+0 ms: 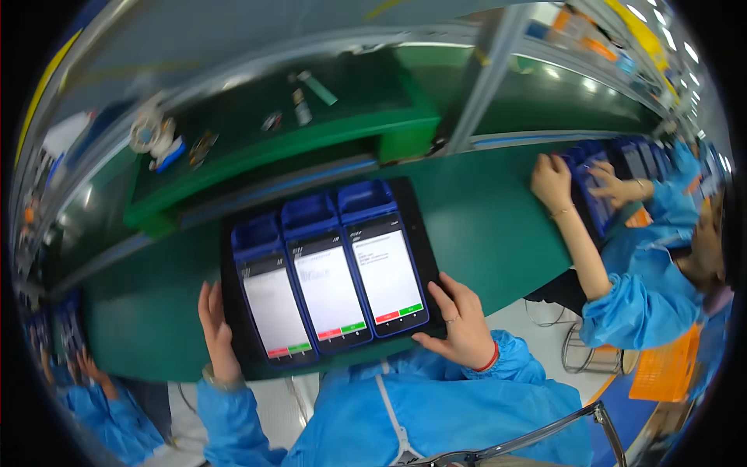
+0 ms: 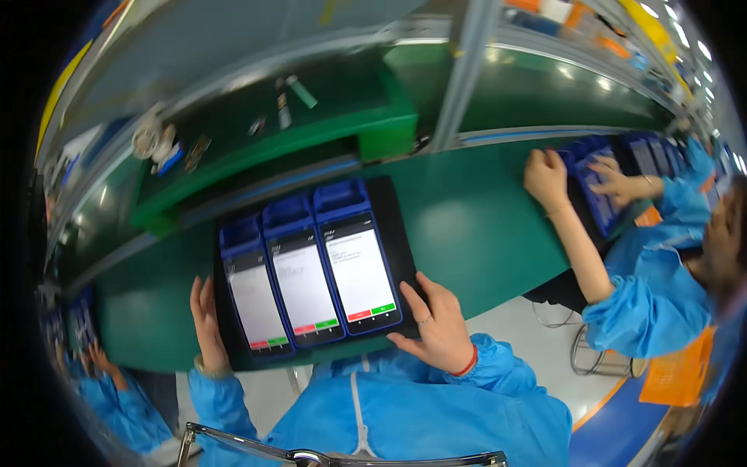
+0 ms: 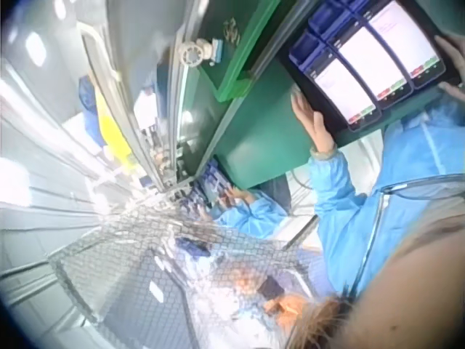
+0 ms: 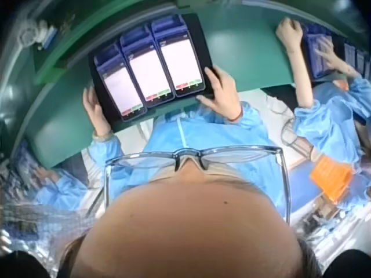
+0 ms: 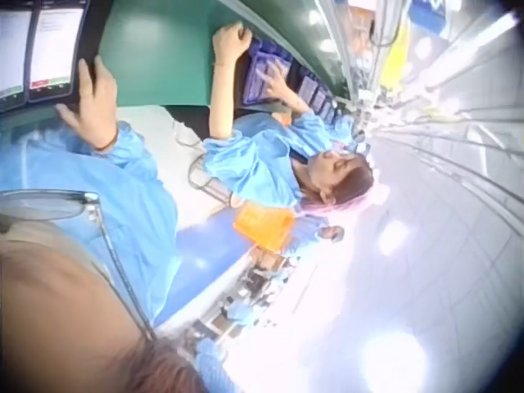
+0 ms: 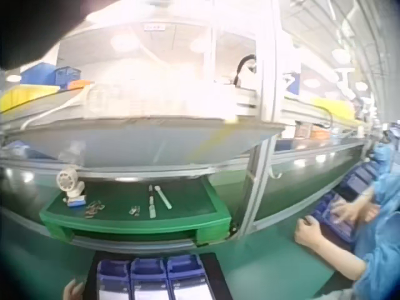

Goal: The person tests handheld electronic devices on an assembly line by tapping through diagnostic screens, camera tests, and confirmation prompts on their screens by hand.

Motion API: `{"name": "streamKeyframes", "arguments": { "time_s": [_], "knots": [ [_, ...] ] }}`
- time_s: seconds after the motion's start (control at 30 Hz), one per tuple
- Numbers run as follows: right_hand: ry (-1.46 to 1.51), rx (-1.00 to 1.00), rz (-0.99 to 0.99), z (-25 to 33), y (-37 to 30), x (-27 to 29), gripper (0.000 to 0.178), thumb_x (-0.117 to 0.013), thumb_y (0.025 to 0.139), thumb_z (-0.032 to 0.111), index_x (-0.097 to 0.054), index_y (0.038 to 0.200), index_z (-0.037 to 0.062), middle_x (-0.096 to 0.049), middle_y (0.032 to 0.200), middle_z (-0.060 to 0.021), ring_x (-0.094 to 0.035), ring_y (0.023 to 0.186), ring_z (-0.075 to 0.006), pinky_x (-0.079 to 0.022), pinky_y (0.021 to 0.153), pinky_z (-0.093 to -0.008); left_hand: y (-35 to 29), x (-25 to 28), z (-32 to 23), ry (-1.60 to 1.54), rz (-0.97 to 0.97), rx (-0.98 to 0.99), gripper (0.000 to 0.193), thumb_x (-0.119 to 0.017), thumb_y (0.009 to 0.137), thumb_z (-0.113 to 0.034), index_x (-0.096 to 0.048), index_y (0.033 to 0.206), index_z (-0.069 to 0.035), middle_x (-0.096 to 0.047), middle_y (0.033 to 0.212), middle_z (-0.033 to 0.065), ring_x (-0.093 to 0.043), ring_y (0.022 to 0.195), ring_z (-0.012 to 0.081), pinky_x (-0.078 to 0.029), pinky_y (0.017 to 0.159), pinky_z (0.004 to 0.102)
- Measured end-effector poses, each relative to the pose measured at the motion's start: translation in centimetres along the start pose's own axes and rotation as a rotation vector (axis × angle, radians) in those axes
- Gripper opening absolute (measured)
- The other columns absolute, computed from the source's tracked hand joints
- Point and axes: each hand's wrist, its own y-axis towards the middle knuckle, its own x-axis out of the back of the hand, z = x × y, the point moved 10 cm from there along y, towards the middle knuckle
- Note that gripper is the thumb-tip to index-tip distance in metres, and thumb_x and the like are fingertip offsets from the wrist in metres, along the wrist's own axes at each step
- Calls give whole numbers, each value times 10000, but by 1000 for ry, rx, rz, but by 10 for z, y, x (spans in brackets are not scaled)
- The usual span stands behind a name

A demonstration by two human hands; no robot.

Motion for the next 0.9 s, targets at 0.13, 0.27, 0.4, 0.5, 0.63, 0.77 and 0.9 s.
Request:
{"name": "streamKeyframes", "arguments": {
  "time_s": [0.13,0.27,0.4,0.5,0.63,0.77,0.9],
  "knots": [
    [46,-70,46,-4,1,29,834,-765,668,334,-361,1323,14,-386,1281,-283,-436,1121,-416,-356,949,-452,-8,-8,-28,-45,27,38,831,-477,830,-523,-148,1422,-40,-240,1432,225,-220,1345,317,-128,1104,392],
    [255,-38,-273,1,8,95,653,-683,766,153,-373,1317,-9,-410,1305,-236,-454,1144,-378,-371,971,-414,-5,-5,-12,-112,-17,7,627,-420,927,-361,-171,1413,-53,-293,1402,213,-260,1328,277,-165,1108,371],
    [1121,494,-525,60,-15,150,826,-537,850,505,-226,1388,-39,-350,1367,-270,-307,1293,-394,-162,1068,-503,8,23,8,-45,-170,-108,450,-511,888,-214,-377,1266,-10,-458,1242,175,-469,1138,287,-346,1002,384],
    [1387,835,-819,104,-35,181,916,-331,828,702,-189,1413,11,-341,1367,-284,-204,1320,-462,-4,1048,-598,-6,10,-20,424,-7,-580,320,-560,875,-146,-523,1139,31,-576,1139,135,-507,1091,311,-409,952,409],
    [1380,797,-934,124,-42,199,834,-296,848,632,-163,1428,47,-391,1332,-262,-281,1288,-418,-66,1030,-605,-5,8,-20,73,-61,-336,438,-521,900,-245,-431,1240,16,-502,1235,173,-466,1162,293,-372,989,386],
    [1329,762,-968,130,-44,215,692,-415,904,423,-159,1436,62,-448,1302,-203,-363,1246,-365,-183,1032,-558,0,2,3,-213,25,-78,703,-463,924,-408,-135,1373,21,-294,1387,225,-311,1280,301,-234,1082,387],
    [1323,789,-956,128,-49,222,665,-449,920,364,-155,1440,72,-462,1296,-184,-389,1229,-354,-218,1030,-548,2,14,13,-169,-85,-14,620,-458,933,-344,-202,1359,26,-346,1363,215,-361,1252,297,-272,1063,379]
  ]
}}
